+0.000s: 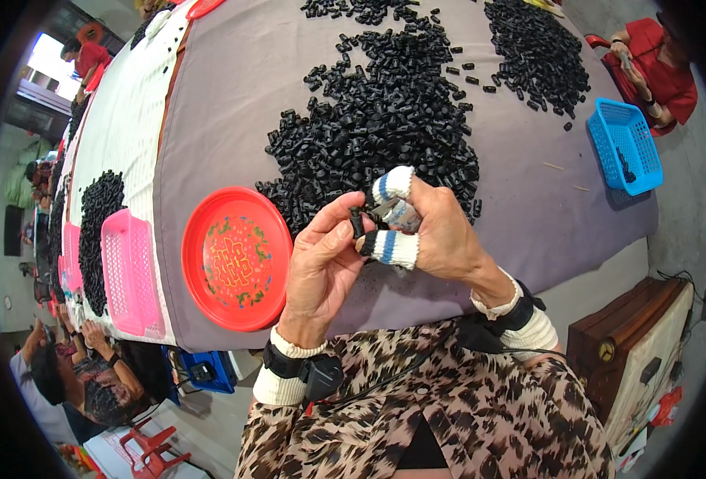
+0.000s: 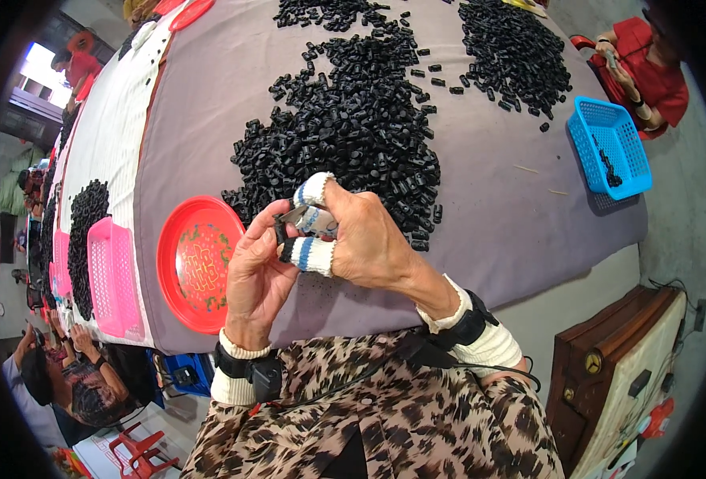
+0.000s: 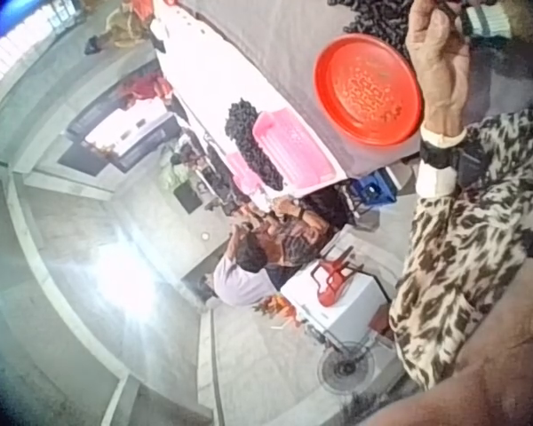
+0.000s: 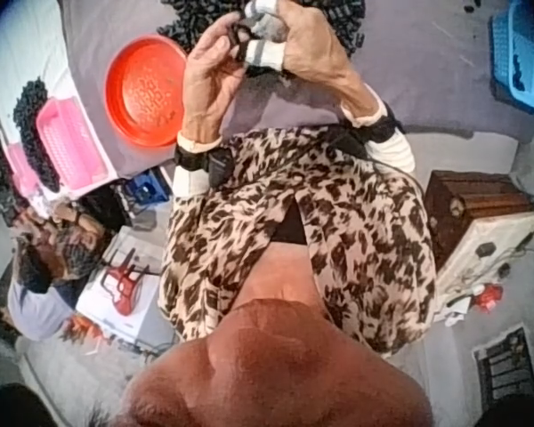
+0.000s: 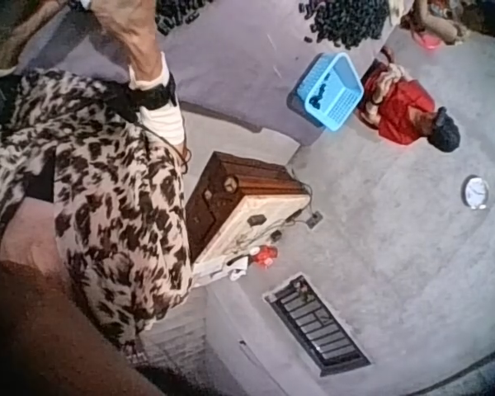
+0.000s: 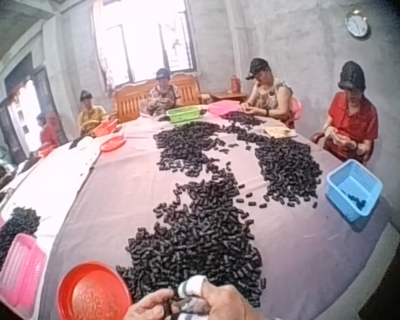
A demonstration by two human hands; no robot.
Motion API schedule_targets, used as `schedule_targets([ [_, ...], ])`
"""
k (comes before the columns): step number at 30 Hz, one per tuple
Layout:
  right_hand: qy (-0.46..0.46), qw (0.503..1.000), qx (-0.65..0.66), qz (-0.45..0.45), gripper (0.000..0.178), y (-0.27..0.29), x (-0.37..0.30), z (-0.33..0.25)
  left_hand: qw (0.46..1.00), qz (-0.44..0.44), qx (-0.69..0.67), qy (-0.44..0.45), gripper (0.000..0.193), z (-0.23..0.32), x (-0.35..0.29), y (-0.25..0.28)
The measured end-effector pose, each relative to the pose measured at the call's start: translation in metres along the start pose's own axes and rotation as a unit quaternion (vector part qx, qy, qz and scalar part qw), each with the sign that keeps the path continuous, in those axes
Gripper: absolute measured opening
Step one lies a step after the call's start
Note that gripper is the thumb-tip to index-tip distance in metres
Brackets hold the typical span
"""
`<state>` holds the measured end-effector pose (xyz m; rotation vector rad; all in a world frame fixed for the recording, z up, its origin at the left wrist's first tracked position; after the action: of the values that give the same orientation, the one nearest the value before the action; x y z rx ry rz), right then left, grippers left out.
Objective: The worker is manually assembling shoe components by attaching small black cylindrical parts to a white and blue base part at a factory work table.
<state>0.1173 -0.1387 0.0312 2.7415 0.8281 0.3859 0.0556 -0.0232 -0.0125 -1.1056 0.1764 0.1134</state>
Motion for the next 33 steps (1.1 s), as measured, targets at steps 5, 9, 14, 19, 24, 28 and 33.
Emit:
schedule_targets([
  [5, -0.018, 0.994, -0.050, -0.098, 0.040, -0.0014, 0.0031, -0.0009, 0.999, -0.036, -0.014, 0.033, 0.029, -0.0002, -0.0012, -0.0025],
  [9, -0.035, 0.991, -0.052, -0.120, 0.042, -0.0043, 0.0049, 0.0033, 0.999, -0.025, -0.005, 0.028, 0.029, -0.0016, -0.0007, -0.0004],
  [14, -0.031, 0.989, -0.069, -0.128, 0.040, -0.0042, 0.0058, 0.0019, 0.999, -0.016, -0.008, 0.034, 0.026, -0.0031, 0.0003, -0.0015],
  [19, -0.032, 0.988, -0.067, -0.135, 0.040, -0.0034, 0.0061, 0.0018, 0.999, -0.012, 0.000, 0.039, 0.024, -0.0038, 0.0012, 0.0010],
  [24, -0.025, 0.982, -0.111, -0.147, 0.040, -0.0036, 0.0070, 0.0011, 0.999, -0.012, -0.008, 0.043, 0.022, -0.0041, 0.0013, -0.0008],
  [28, -0.030, 0.982, -0.110, -0.149, 0.040, -0.0040, 0.0072, -0.0001, 0.999, -0.023, -0.010, 0.041, 0.022, -0.0036, 0.0021, 0.0010],
  [33, -0.021, 0.988, -0.083, -0.131, 0.041, -0.0051, 0.0063, 0.0034, 0.999, -0.020, -0.006, 0.038, 0.024, -0.0040, 0.0017, -0.0003],
])
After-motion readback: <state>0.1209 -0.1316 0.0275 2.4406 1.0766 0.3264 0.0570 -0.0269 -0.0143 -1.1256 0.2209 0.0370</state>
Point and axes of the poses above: each hand's wrist, its own x-axis towards the middle knuckle, its own y-axis out of the back of the hand, z = x × y, the point moved 6 cm from there along x, towards the middle knuckle, and after that the axes turned 7 degrees about -x, right-handed, at the moved point
